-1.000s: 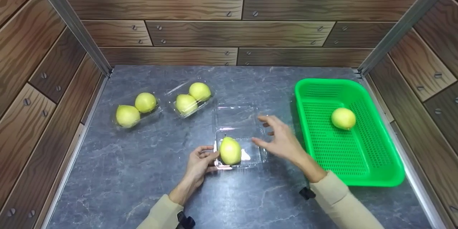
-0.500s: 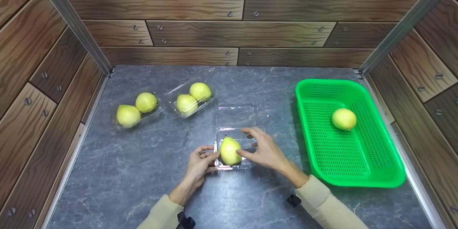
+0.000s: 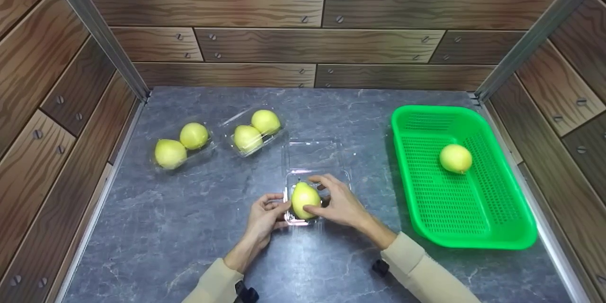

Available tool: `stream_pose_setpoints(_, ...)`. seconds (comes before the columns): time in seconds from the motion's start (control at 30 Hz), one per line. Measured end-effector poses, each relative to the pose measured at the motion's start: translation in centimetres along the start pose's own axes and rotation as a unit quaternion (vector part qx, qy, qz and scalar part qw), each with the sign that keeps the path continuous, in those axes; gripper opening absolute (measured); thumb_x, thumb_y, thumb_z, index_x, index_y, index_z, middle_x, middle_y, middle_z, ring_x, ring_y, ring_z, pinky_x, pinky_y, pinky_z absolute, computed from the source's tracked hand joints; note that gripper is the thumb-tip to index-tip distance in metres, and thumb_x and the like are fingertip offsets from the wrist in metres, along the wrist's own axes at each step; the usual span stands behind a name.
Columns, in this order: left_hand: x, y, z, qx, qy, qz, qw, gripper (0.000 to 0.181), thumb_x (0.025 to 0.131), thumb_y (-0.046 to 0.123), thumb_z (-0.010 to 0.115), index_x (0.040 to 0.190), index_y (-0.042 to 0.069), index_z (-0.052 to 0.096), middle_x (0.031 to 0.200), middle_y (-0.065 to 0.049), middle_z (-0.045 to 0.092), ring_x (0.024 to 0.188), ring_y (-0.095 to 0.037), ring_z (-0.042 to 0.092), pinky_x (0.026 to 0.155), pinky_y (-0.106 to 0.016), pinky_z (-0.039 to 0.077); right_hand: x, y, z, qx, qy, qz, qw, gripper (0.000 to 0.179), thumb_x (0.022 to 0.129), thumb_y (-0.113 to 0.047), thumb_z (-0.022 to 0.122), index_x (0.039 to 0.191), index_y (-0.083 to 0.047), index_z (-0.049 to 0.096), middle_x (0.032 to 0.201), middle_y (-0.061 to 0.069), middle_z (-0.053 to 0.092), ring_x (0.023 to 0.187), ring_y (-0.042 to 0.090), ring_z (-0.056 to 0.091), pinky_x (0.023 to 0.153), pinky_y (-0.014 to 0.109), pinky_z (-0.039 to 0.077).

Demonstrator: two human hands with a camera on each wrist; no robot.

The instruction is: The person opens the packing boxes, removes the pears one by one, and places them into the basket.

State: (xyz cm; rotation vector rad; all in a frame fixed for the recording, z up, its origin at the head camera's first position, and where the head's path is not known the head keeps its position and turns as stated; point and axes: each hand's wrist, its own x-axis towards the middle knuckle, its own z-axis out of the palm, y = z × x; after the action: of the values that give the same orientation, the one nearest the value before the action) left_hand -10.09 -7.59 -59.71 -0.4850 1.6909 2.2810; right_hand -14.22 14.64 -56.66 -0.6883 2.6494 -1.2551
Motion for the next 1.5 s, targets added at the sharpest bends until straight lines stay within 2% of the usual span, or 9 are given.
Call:
stream_pose_setpoints(0.2, 0.1, -0.1, 0.0, -0.003, 0.002, -0.002, 1.0, 0.04, 0.092, 0.005, 0.077, 0.125, -0.006, 0.058, 0.084, 0.001, 0.067, 0.068, -0.01, 0.067, 0.056, -0.023, 0.064, 0.2, 0.1, 0.5, -0.003, -0.004, 0.011, 0.9999, 0.07, 0.083, -0.038, 0.088, 0.142, -0.014, 0.061, 0.139, 0.013, 0.065, 0.109, 0.03, 0.072, 0.09, 0.047, 0.066)
stream_pose_setpoints(0.37, 0.0, 0.0, 0.0, -0.007, -0.001, -0.001, 1.0, 0.041, 0.092, 0.004, 0.076, 0.127, -0.007, 0.057, 0.085, 0.001, 0.067, 0.068, -0.01, 0.068, 0.058, -0.024, 0.065, 0.5, 0.1, 0.7, -0.004, -0.012, 0.011, 0.9999, 0.07, 0.082, -0.039, 0.089, 0.142, -0.015, 0.062, 0.137, 0.012, 0.065, 0.111, 0.029, 0.07, 0.088, 0.044, 0.067)
stream_pose_setpoints(0.7, -0.1, 0.0, 0.0, -0.006, -0.001, 0.006, 1.0, 0.042, 0.092, 0.004, 0.076, 0.127, -0.008, 0.056, 0.085, 0.001, 0.069, 0.069, -0.009, 0.067, 0.056, -0.023, 0.064, 0.9, 0.1, 1.1, -0.006, -0.02, 0.002, 0.9998, 0.068, 0.079, -0.039, 0.09, 0.138, -0.016, 0.065, 0.131, 0.009, 0.067, 0.11, 0.026, 0.069, 0.093, 0.044, 0.063)
stream_pose_setpoints(1.03, 0.0, -0.1, -0.1, -0.002, -0.006, 0.001, 1.0, 0.041, 0.093, 0.005, 0.075, 0.127, -0.007, 0.056, 0.084, 0.002, 0.069, 0.069, -0.008, 0.068, 0.057, -0.021, 0.064, 0.9, -0.2, 1.6, -0.002, -0.044, 0.005, 0.999, 0.076, 0.078, -0.042, 0.091, 0.143, -0.018, 0.062, 0.138, 0.01, 0.064, 0.118, 0.028, 0.066, 0.092, 0.044, 0.064)
stream_pose_setpoints(1.5, -0.1, -0.1, 0.1, -0.011, -0.005, 0.0, 0.9999, 0.039, 0.092, 0.005, 0.076, 0.125, -0.006, 0.057, 0.085, 0.001, 0.068, 0.069, -0.009, 0.069, 0.058, -0.023, 0.064, 1.0, -0.3, 1.8, -0.025, -0.039, 0.001, 0.9989, 0.076, 0.076, -0.03, 0.092, 0.143, -0.015, 0.061, 0.138, 0.011, 0.064, 0.115, 0.029, 0.067, 0.091, 0.044, 0.065)
